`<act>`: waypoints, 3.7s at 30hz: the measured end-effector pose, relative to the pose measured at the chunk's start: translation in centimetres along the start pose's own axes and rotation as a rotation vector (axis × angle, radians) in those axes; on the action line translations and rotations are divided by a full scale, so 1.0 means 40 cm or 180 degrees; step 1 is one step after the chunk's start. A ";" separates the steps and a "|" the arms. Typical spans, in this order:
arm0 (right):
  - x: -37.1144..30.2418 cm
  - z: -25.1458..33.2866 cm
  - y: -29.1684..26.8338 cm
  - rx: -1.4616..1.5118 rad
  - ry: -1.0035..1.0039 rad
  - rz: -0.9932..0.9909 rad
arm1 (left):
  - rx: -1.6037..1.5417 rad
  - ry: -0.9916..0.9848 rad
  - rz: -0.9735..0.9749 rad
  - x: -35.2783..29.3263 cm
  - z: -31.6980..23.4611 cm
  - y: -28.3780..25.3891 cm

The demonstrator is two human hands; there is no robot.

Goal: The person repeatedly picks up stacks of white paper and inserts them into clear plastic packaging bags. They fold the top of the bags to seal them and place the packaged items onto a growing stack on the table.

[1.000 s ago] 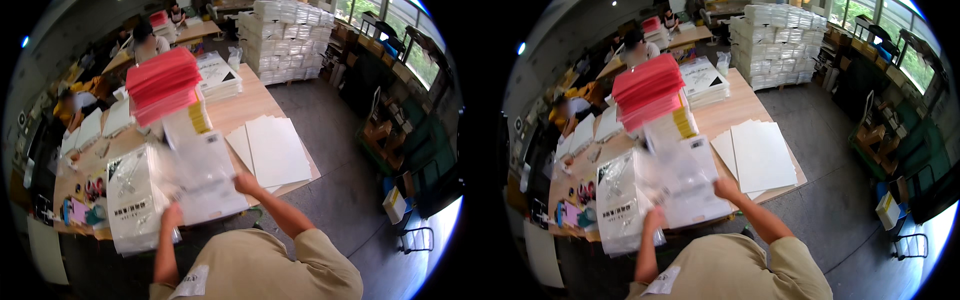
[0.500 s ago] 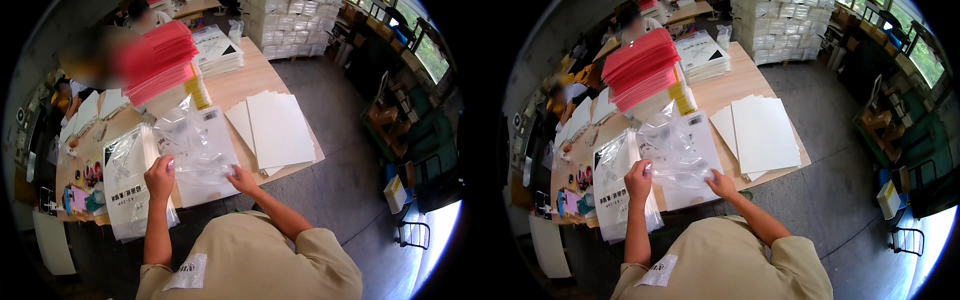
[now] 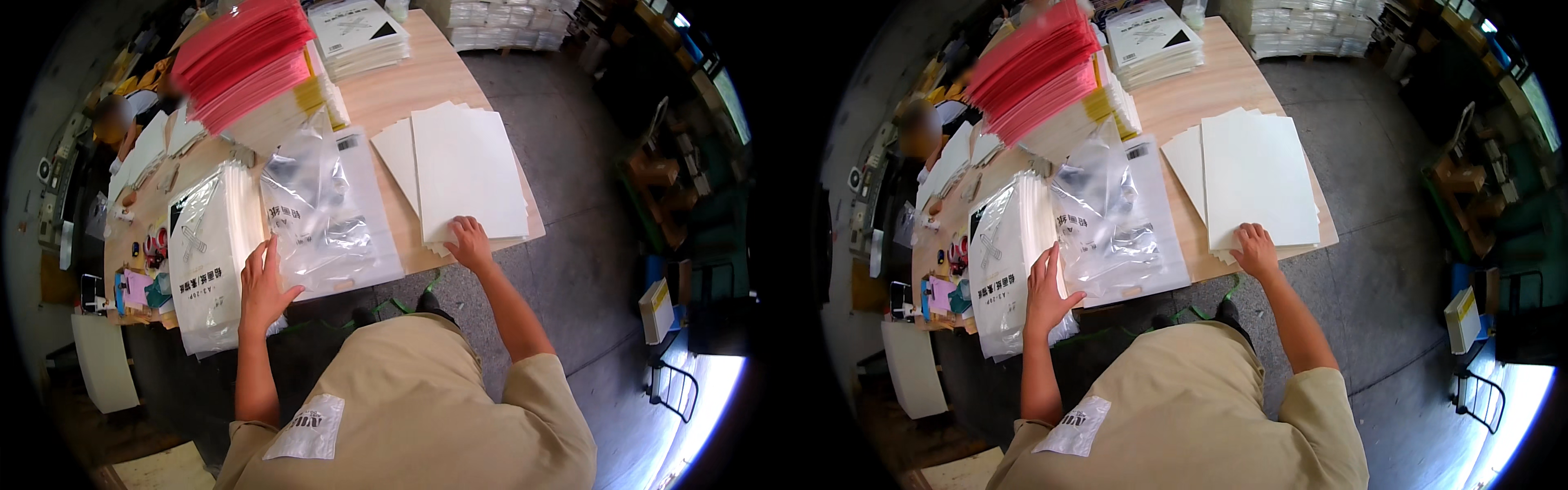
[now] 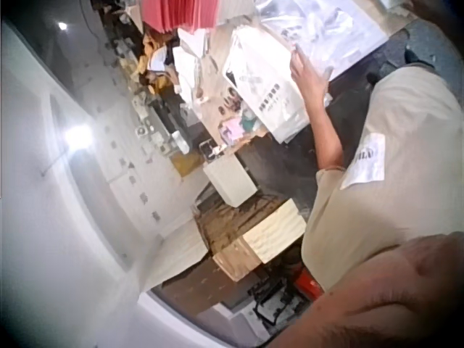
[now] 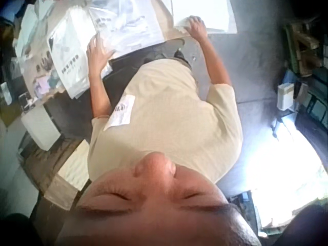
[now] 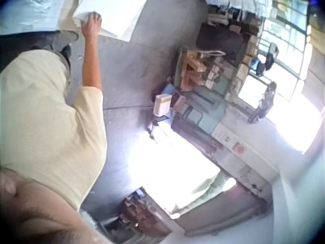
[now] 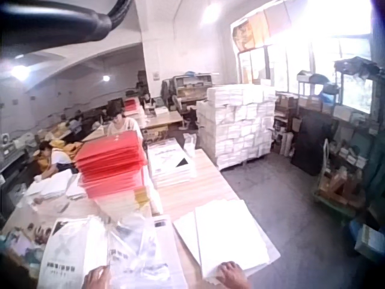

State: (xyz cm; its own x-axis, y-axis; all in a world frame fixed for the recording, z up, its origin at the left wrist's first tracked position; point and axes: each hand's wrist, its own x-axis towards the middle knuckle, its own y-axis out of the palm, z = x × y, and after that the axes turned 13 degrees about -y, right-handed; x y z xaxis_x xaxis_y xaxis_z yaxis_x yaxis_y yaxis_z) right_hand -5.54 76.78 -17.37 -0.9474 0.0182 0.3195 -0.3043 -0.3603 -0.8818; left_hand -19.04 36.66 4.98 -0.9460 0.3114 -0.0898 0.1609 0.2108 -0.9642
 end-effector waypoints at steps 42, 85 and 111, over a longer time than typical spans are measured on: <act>-0.281 -0.194 -0.269 0.1272 0.1542 -0.0758 | -0.5012 -0.1486 0.3304 0.062 -0.364 0.552; -0.035 0.213 -0.441 0.3510 0.0006 -0.0670 | -0.4425 0.1054 0.1154 -0.089 -0.483 0.201; -0.231 0.278 -0.258 0.0639 -0.0876 0.0666 | -0.0681 -0.0305 -0.0983 0.077 0.145 0.287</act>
State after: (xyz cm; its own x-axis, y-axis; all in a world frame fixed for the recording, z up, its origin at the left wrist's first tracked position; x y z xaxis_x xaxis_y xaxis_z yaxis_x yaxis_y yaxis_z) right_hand 7.47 69.95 -7.38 -0.9166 -0.3157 0.2452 -0.0563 -0.5053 -0.8611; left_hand -21.74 34.64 -7.80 -0.9795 0.1172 0.1638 -0.0900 0.4727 -0.8766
